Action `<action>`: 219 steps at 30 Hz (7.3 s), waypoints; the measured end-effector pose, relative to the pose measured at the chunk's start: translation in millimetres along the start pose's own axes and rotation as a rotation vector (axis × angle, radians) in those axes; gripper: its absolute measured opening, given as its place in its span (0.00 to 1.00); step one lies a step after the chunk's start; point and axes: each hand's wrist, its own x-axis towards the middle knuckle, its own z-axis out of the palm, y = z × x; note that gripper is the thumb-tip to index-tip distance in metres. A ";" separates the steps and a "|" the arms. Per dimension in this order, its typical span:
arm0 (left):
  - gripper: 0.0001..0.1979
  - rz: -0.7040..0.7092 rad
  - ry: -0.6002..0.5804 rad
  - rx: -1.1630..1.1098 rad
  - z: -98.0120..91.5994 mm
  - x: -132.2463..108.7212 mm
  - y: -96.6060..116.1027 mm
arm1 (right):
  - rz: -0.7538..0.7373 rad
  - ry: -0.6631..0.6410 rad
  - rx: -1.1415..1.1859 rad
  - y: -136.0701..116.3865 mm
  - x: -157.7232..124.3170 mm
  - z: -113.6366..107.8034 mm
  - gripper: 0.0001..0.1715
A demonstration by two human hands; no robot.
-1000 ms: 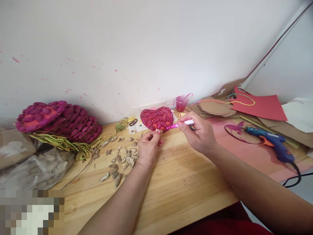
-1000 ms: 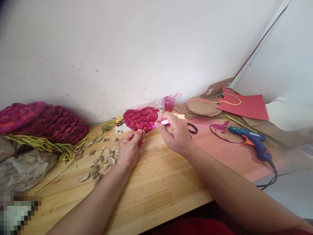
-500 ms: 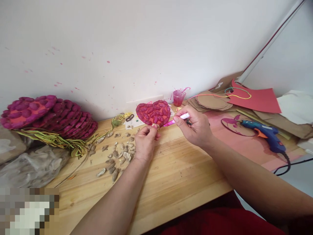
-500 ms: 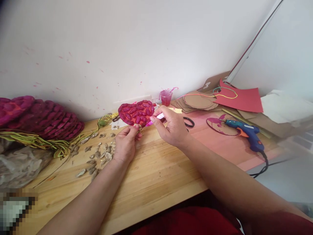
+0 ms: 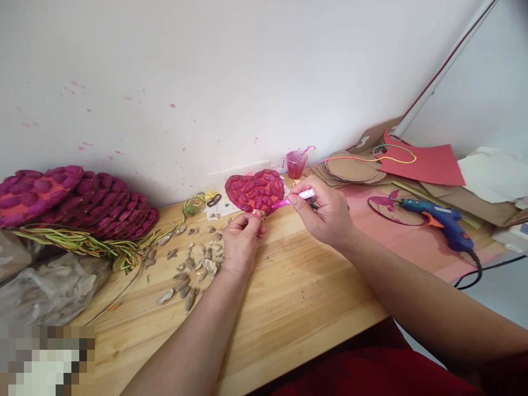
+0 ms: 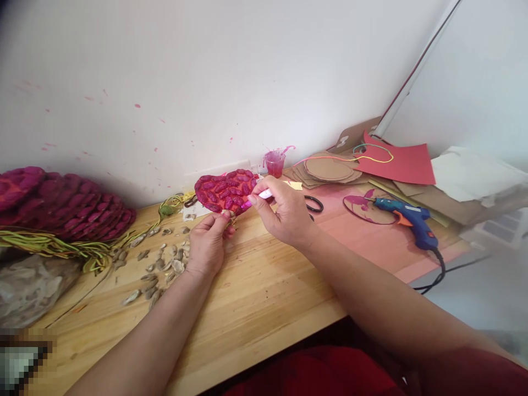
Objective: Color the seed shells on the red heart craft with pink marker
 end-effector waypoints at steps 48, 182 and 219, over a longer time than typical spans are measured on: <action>0.21 -0.088 -0.178 0.193 -6.1 1.2 -4.6 | 0.078 -0.155 0.014 3.4 0.9 1.5 0.04; 0.21 0.037 -0.267 0.074 -4.2 -1.3 -6.6 | 0.603 -0.003 0.692 19.1 14.9 -4.1 0.26; 0.19 0.033 -0.245 0.082 -5.3 0.4 -6.2 | 0.208 -0.165 0.272 19.8 5.2 -12.6 0.13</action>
